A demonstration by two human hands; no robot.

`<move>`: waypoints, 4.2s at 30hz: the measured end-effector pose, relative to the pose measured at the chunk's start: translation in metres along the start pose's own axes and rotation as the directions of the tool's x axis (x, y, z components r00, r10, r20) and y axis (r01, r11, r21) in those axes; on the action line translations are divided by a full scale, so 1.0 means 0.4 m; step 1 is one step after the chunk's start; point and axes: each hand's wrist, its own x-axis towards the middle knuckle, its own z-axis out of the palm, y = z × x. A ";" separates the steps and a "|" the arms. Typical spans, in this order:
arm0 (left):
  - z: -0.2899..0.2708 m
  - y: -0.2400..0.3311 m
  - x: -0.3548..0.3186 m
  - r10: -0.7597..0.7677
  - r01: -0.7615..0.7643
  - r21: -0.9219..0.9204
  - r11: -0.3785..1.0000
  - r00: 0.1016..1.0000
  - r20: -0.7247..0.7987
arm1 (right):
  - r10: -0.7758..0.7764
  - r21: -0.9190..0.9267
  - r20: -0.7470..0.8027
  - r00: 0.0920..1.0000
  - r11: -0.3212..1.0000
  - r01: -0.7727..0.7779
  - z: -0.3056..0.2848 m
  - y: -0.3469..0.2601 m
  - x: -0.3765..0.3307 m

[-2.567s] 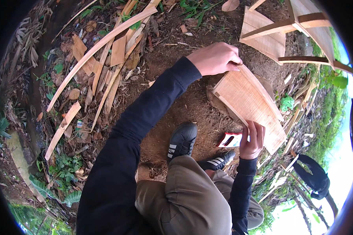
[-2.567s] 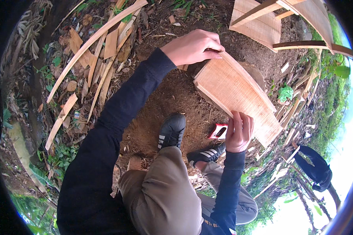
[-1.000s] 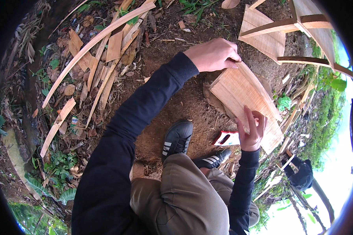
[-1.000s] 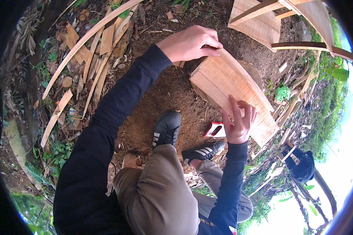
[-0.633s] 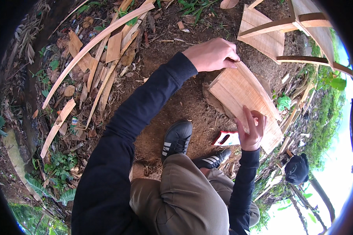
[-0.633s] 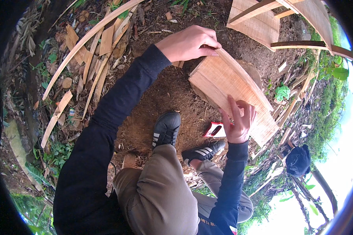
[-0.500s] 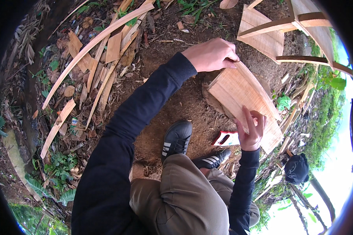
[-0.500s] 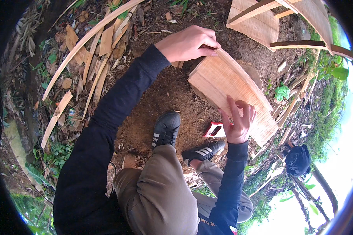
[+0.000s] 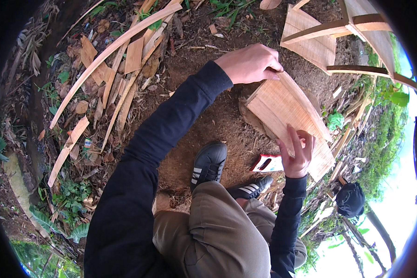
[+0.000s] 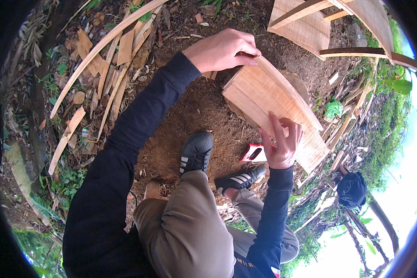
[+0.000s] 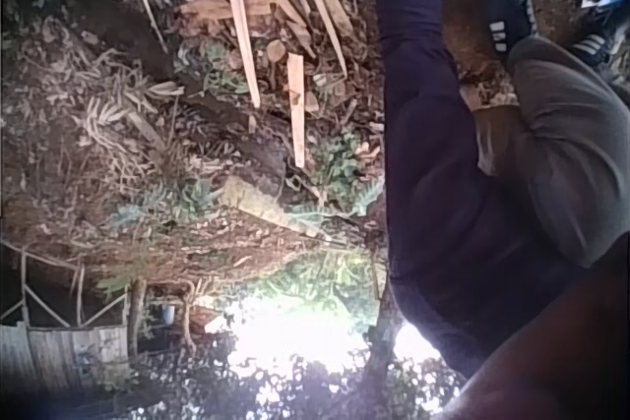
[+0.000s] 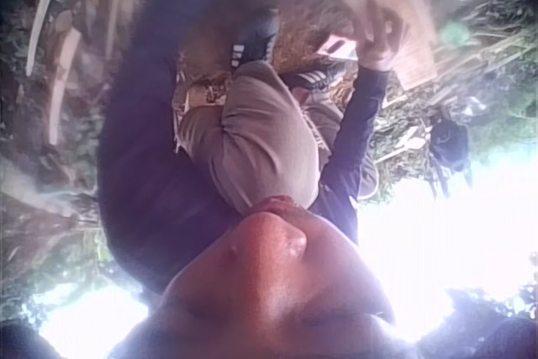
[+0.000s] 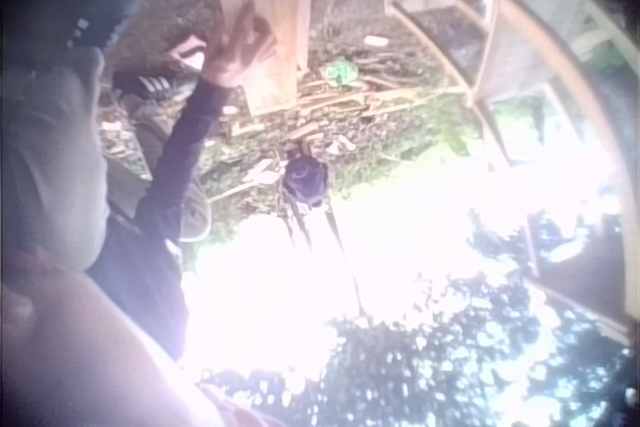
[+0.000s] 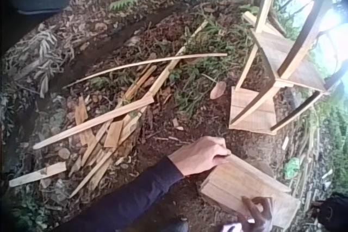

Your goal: The person uses a red hand saw to cut a rectangular piece of wood into smaller sections. They then pick up the cut pieces, inspect the edges, and place them on a wooden frame structure nearby. The person repeats the cutting process on another piece of wood.

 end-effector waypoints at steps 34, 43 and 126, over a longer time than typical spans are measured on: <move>-0.006 0.001 -0.002 0.005 -0.006 0.026 1.000 1.000 0.013 | 0.044 -0.039 -0.048 0.998 0.998 -0.046 0.005 0.024 -0.033; -0.007 0.005 -0.003 0.057 -0.056 0.022 0.998 0.998 -0.015 | 0.034 -0.051 -0.053 0.998 0.998 -0.036 0.005 0.026 -0.032; 0.010 0.200 -0.392 -0.642 0.454 -0.610 0.649 0.757 -0.119 | 0.647 0.096 -0.412 0.641 0.731 -0.676 -0.255 0.039 -0.326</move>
